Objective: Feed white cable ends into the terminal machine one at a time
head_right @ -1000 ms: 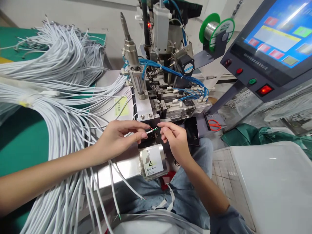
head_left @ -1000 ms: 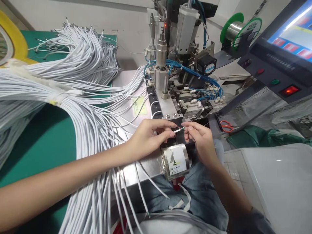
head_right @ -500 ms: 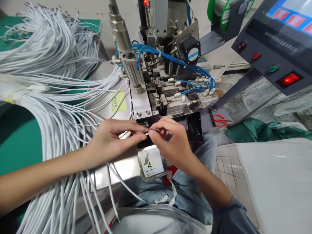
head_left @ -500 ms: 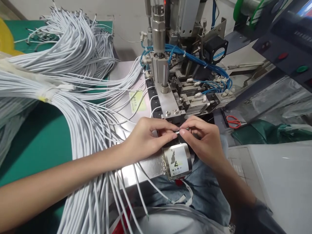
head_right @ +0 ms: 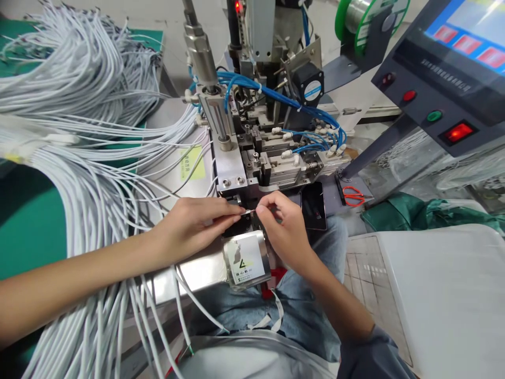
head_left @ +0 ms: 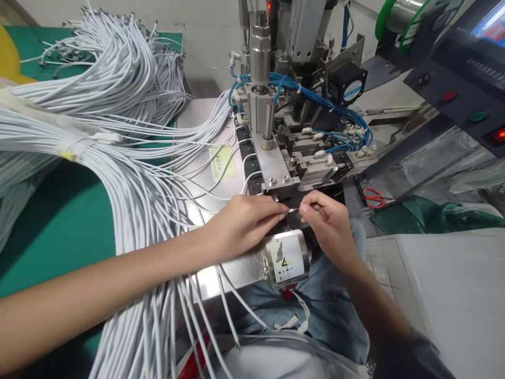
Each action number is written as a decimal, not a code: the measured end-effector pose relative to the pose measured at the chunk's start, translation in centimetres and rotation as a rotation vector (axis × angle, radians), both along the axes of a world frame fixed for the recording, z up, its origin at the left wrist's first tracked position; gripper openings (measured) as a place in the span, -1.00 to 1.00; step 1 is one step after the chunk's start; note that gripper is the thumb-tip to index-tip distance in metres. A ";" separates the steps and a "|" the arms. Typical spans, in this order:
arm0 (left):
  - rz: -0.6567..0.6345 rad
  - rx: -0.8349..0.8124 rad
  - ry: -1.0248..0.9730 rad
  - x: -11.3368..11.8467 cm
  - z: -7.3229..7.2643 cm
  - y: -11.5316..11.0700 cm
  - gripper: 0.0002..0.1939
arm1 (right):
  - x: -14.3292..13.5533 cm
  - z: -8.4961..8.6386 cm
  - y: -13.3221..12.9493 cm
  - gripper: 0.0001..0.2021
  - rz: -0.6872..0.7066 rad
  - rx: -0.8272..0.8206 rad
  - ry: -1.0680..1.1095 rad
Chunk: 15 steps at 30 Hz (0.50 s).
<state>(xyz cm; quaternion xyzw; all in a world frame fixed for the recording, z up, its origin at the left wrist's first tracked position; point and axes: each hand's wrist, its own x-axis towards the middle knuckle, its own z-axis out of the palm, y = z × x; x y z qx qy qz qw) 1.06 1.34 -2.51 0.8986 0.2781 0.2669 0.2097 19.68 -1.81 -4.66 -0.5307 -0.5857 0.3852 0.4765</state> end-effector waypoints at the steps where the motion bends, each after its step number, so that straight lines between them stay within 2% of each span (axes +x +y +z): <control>1: -0.005 0.019 0.084 -0.1 -0.2 0.1 -0.76 | 0.3 -0.4 0.2 -0.89 -0.032 -0.018 -0.003; 4: 0.003 0.096 0.348 -0.2 -0.7 0.4 -0.73 | 0.7 -1.6 0.8 -0.89 -0.095 -0.080 -0.003; 6: -0.001 0.139 0.462 -0.2 -0.8 0.4 -0.73 | 0.6 -2.4 1.0 -0.87 -0.060 -0.117 0.001; 15: -0.038 0.169 0.587 0.0 -0.4 0.2 -0.72 | -0.2 -3.5 1.5 -0.86 0.034 -0.196 0.072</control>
